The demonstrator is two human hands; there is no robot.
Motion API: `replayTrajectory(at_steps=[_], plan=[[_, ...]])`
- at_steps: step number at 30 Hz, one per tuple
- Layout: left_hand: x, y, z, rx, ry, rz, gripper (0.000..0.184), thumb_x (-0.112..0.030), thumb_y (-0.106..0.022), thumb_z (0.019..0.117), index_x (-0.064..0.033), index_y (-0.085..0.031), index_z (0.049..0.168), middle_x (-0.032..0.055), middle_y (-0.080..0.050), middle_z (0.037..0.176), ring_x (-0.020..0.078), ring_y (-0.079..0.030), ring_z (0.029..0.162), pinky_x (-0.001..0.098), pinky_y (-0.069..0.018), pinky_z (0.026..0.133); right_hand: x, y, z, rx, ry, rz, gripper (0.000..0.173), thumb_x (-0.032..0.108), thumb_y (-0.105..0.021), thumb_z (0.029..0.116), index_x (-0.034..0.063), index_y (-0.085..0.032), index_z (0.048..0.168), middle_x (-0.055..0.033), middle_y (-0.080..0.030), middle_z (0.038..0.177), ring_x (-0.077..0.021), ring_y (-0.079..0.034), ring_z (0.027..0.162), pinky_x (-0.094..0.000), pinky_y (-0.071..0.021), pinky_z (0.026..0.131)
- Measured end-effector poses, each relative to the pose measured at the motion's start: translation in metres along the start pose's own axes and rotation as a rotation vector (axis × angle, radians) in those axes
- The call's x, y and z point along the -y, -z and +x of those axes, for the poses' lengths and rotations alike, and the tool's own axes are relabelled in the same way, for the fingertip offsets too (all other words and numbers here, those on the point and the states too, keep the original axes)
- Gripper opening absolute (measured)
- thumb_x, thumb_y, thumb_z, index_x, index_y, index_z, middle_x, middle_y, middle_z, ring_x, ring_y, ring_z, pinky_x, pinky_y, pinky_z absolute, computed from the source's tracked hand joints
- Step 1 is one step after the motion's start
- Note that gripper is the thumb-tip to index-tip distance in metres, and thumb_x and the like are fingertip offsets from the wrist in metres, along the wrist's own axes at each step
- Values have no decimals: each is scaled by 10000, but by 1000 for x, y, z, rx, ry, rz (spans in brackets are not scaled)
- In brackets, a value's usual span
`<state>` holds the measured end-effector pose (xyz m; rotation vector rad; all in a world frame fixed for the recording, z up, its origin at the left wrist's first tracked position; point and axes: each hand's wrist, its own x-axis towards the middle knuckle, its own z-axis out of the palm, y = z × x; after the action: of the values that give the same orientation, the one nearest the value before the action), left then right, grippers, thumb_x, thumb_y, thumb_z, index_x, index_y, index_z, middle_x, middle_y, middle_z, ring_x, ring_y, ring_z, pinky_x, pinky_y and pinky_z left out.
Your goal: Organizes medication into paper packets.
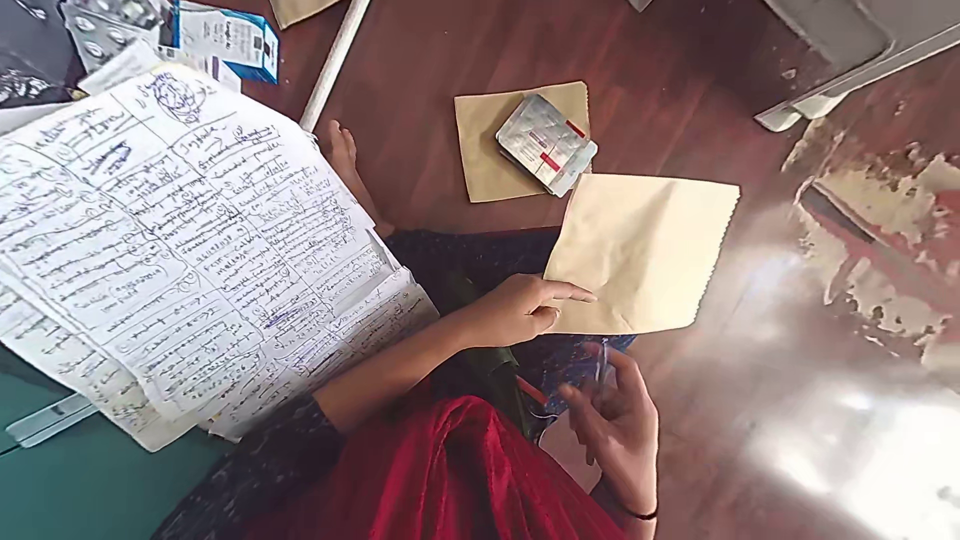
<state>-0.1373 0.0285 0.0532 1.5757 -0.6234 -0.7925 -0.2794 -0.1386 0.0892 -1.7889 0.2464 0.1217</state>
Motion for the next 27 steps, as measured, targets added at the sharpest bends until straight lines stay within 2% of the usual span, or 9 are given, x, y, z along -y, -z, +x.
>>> replayTrajectory(at_steps=[3,6,10,13,15,18,20,22,27], plan=[[-1,-2,1,-43,8,32,361,51,-599,959,-32,-676,1302,126,-720,1205,175,-692,924,325,-550,786,4,6,2,-54,65,51,863,147,-724,905,105,-188,1580,173,-647,750,63,-488,443,-124,-432,379],[-1,-3,1,-57,-5,57,383,58,-637,935,-34,-675,1304,122,-714,1238,209,-699,1051,364,-557,891,0,14,6,62,232,384,237,321,-548,1056,293,-593,1287,94,-740,1069,31,-606,556,-115,-494,447],[-3,-3,0,-63,7,81,383,62,-606,954,-37,-675,1317,127,-724,1215,201,-706,1007,346,-556,859,-6,11,13,451,212,930,597,581,-587,945,123,-617,1327,-38,-752,1108,-148,-752,891,-278,-631,702],[-2,-4,-1,-64,9,84,373,69,-576,964,-24,-678,1311,142,-728,1196,203,-704,989,340,-550,864,-14,-14,19,57,273,401,233,417,-547,1046,206,-645,1026,83,-757,863,-32,-726,712,-179,-598,592],[-3,-5,-2,-67,12,89,373,66,-577,964,-25,-676,1312,143,-726,1196,205,-702,971,342,-552,855,-24,-29,21,-175,246,30,483,478,-408,1085,181,-635,780,139,-642,693,56,-598,619,-131,-503,573],[-1,-7,-3,-104,-26,108,374,70,-594,947,-22,-682,1298,130,-729,1201,187,-708,943,333,-555,833,-35,-37,24,-258,277,-121,537,331,-371,1104,-40,-733,964,51,-620,785,71,-557,675,-103,-490,625],[1,-8,-4,-129,-39,108,380,76,-604,929,-22,-690,1286,128,-736,1174,168,-693,857,316,-551,761,-37,-41,21,-333,285,-117,299,151,-494,1040,-106,-617,1131,37,-678,832,44,-632,692,-149,-558,637],[1,-7,-3,-127,-27,118,382,69,-597,939,-30,-685,1297,123,-733,1176,162,-684,843,309,-548,752,-41,-44,22,-396,289,-44,80,88,-608,980,43,-607,1046,97,-713,865,34,-670,697,-164,-599,631],[2,-11,-5,-177,-39,181,371,44,-635,931,-25,-689,1292,142,-739,1169,228,-720,977,376,-563,872,-41,-42,27,-397,322,-196,135,46,-675,815,-69,-664,885,-45,-695,805,29,-638,689,-127,-550,640]])
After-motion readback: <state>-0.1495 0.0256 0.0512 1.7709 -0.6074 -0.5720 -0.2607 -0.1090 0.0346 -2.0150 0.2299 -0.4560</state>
